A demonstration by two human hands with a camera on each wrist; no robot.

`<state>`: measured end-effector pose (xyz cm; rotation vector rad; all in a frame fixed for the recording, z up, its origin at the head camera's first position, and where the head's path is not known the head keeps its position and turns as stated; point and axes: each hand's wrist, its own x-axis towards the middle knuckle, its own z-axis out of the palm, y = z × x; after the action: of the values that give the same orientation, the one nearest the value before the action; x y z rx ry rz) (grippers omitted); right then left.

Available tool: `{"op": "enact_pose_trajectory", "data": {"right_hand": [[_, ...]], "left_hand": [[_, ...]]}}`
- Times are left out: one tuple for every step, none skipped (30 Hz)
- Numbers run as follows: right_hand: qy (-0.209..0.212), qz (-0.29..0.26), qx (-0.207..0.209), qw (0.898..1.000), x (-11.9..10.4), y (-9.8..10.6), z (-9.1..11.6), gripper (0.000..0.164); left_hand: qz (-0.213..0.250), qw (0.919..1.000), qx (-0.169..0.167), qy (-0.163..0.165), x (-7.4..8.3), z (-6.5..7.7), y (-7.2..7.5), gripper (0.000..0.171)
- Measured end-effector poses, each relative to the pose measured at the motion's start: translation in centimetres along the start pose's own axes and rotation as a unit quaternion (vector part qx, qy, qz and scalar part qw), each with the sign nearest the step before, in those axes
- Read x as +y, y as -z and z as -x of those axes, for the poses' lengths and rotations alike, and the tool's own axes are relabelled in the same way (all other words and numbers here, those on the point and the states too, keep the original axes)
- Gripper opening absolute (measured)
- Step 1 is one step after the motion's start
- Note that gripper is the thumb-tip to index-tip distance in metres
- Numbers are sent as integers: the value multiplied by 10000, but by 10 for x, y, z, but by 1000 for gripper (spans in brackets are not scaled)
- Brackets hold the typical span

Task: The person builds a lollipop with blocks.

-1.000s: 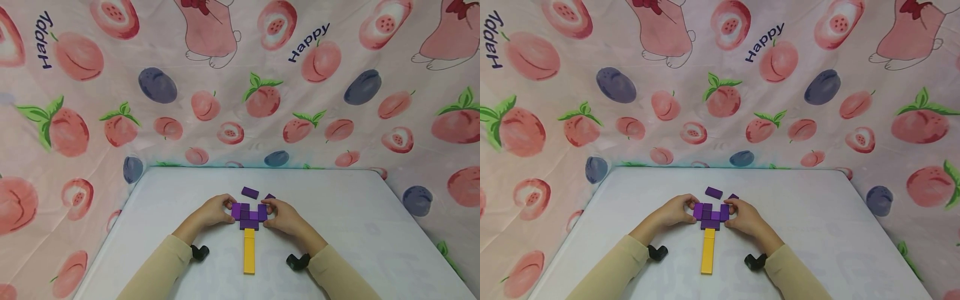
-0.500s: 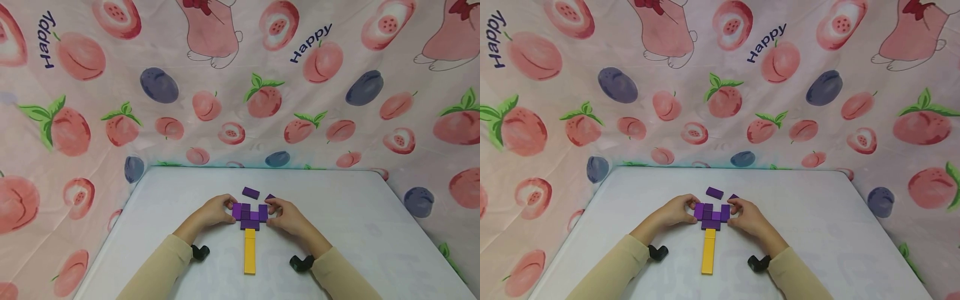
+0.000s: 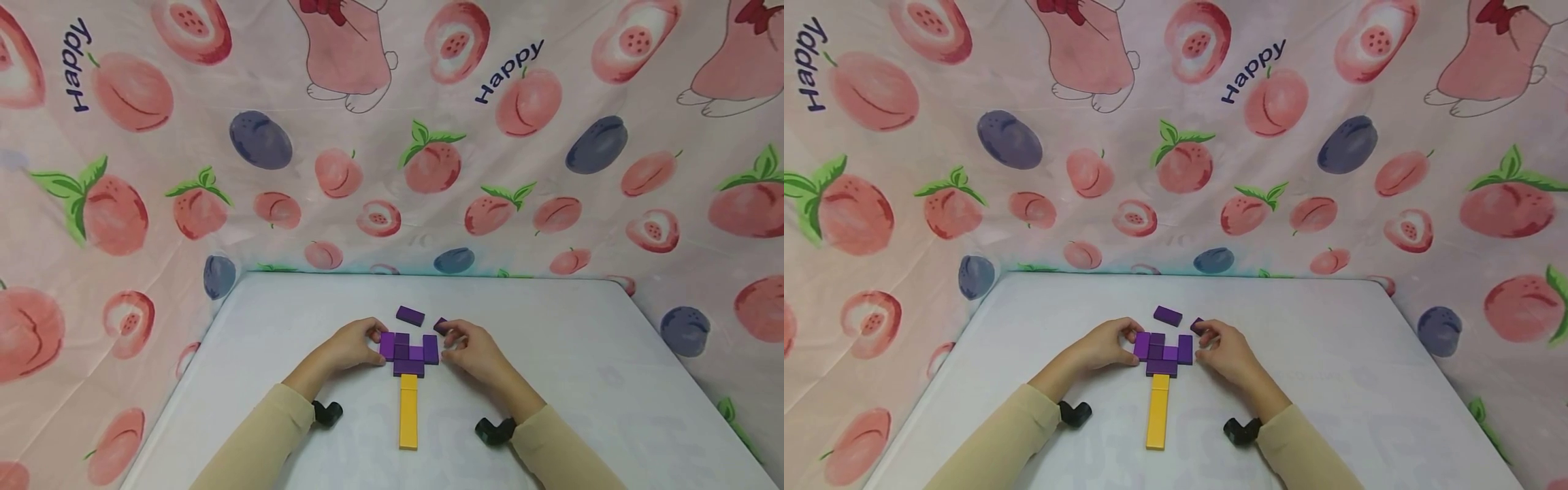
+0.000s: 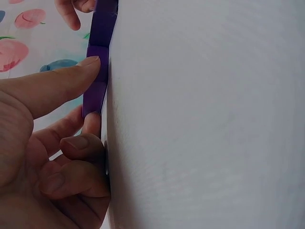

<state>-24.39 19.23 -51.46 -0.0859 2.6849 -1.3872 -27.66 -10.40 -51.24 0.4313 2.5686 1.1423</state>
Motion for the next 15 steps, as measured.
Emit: {"op": "enact_pose_trajectory", "data": {"right_hand": [[-24, 38, 54, 10000, 0, 0, -1, 52], [-28, 68, 100, 9999, 0, 1, -1, 52], [-33, 107, 149, 9998, 1, 2, -2, 53], [-23, 148, 186, 9997, 1, 3, -3, 53], [2, 197, 214, 9996, 1, 3, -4, 54], [4, 229, 241, 9994, 1, 4, -5, 55], [1, 262, 268, 9993, 1, 5, -7, 55], [7, 310, 285, 9991, 1, 6, -8, 56], [-4, 345, 303, 9989, 1, 6, -9, 57], [-21, 367, 319, 9988, 1, 7, -10, 57], [-40, 386, 339, 9987, 1, 7, -11, 58], [-67, 403, 362, 9985, 1, 7, -12, 58], [-84, 426, 375, 9984, 2, 7, -14, 58], [-117, 447, 392, 9982, 2, 7, -15, 58], [-145, 457, 406, 9980, 2, 7, -16, 58]], "left_hand": [[-10, 10000, 1, -1, 0, 0, 0, 54], [-10, 10000, 0, -2, 0, 0, 0, 54], [-7, 10000, -1, -8, 0, 0, 0, 54], [-13, 10000, 0, -17, 0, 0, 0, 54], [-13, 10000, 1, -28, 0, 0, 0, 54], [-18, 10000, 0, -41, 0, 0, 0, 54], [-19, 10000, 4, -40, 0, 0, 0, 55], [-22, 10000, 4, -45, 0, 0, 0, 55], [-30, 10000, 6, -49, 0, 0, 0, 55], [-32, 10000, 7, -50, 0, 0, 0, 55], [-25, 10000, 10, -49, 0, 0, 0, 55], [-22, 10000, 14, -47, 0, 0, 0, 55], [-21, 10000, 18, -44, 0, 0, 0, 55], [-21, 10000, 22, -42, 0, 0, 0, 55], [-16, 10000, 26, -45, 0, 1, 0, 55]]}}
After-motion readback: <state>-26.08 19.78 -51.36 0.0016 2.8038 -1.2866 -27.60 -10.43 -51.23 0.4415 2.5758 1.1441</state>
